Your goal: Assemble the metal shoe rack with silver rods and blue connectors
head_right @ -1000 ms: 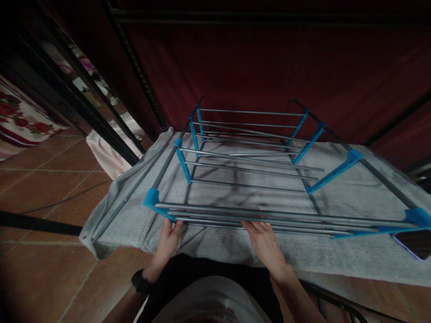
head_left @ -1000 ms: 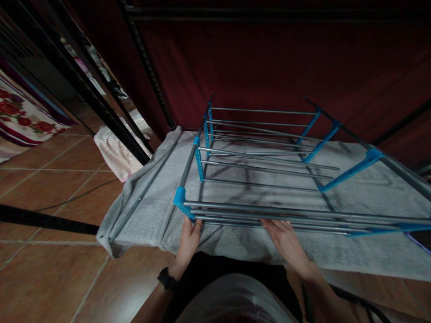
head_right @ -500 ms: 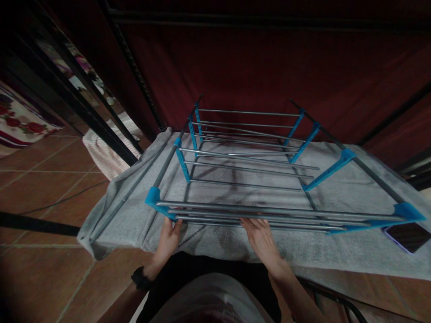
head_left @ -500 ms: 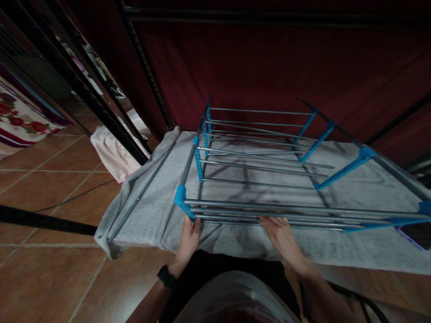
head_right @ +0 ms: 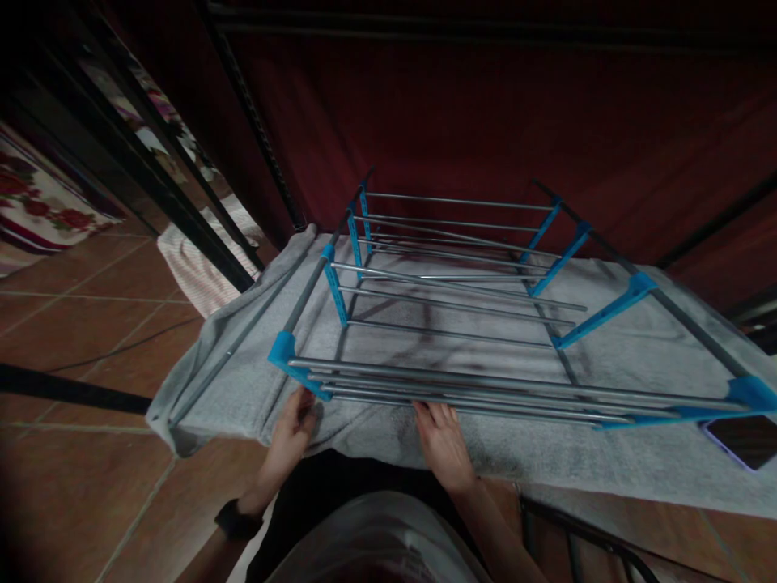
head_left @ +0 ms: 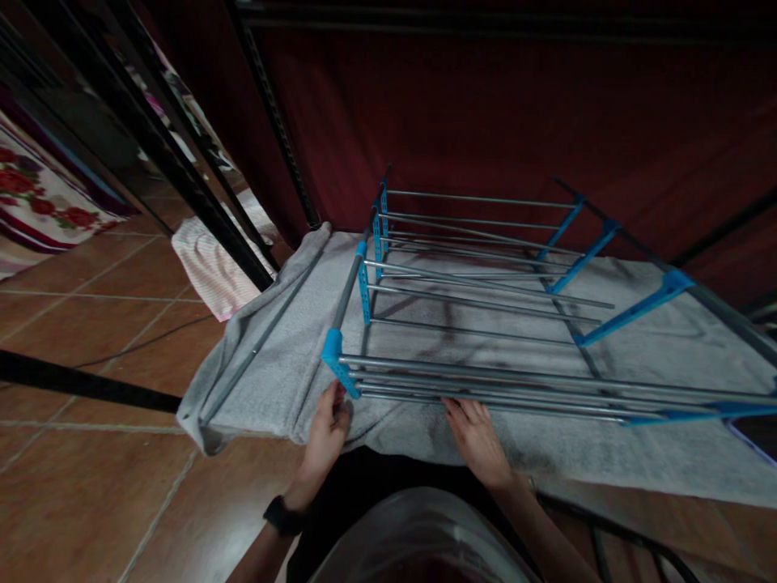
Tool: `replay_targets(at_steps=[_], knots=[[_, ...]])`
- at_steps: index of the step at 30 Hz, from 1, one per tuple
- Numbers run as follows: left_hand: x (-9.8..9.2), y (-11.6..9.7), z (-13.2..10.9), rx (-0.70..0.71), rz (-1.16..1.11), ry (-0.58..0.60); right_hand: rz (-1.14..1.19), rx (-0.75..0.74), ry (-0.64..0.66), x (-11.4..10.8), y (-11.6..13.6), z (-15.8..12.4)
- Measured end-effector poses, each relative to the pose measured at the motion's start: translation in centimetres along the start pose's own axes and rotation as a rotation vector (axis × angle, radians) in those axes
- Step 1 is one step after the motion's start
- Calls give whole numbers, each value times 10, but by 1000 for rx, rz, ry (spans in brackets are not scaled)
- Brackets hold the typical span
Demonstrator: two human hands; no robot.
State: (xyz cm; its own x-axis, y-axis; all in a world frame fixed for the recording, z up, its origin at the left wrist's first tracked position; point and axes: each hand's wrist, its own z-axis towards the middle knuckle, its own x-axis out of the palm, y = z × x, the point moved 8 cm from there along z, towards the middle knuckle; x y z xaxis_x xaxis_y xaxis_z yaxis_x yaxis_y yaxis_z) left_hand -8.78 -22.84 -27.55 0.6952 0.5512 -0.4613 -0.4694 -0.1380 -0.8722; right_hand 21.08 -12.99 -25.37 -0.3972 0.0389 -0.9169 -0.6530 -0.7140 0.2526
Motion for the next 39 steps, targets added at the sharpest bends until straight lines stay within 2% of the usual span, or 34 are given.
replay_targets(at_steps=[4, 7, 11, 16, 26, 39], knots=[[13, -18, 3, 53, 110, 70, -52, 54, 20, 13, -5, 15], [17, -21, 8, 62, 118, 66, 9, 64, 11, 17, -6, 17], [19, -19, 13, 66, 125, 39, 69, 84, 5, 13, -8, 17], [20, -17, 14, 71, 113, 11, 71, 117, 58, 12, -8, 18], [19, -14, 18, 33, 83, 18, 49, 72, 65, 19, -9, 18], [15, -1, 23, 33, 68, 69, 74, 86, 228, 31, -16, 19]])
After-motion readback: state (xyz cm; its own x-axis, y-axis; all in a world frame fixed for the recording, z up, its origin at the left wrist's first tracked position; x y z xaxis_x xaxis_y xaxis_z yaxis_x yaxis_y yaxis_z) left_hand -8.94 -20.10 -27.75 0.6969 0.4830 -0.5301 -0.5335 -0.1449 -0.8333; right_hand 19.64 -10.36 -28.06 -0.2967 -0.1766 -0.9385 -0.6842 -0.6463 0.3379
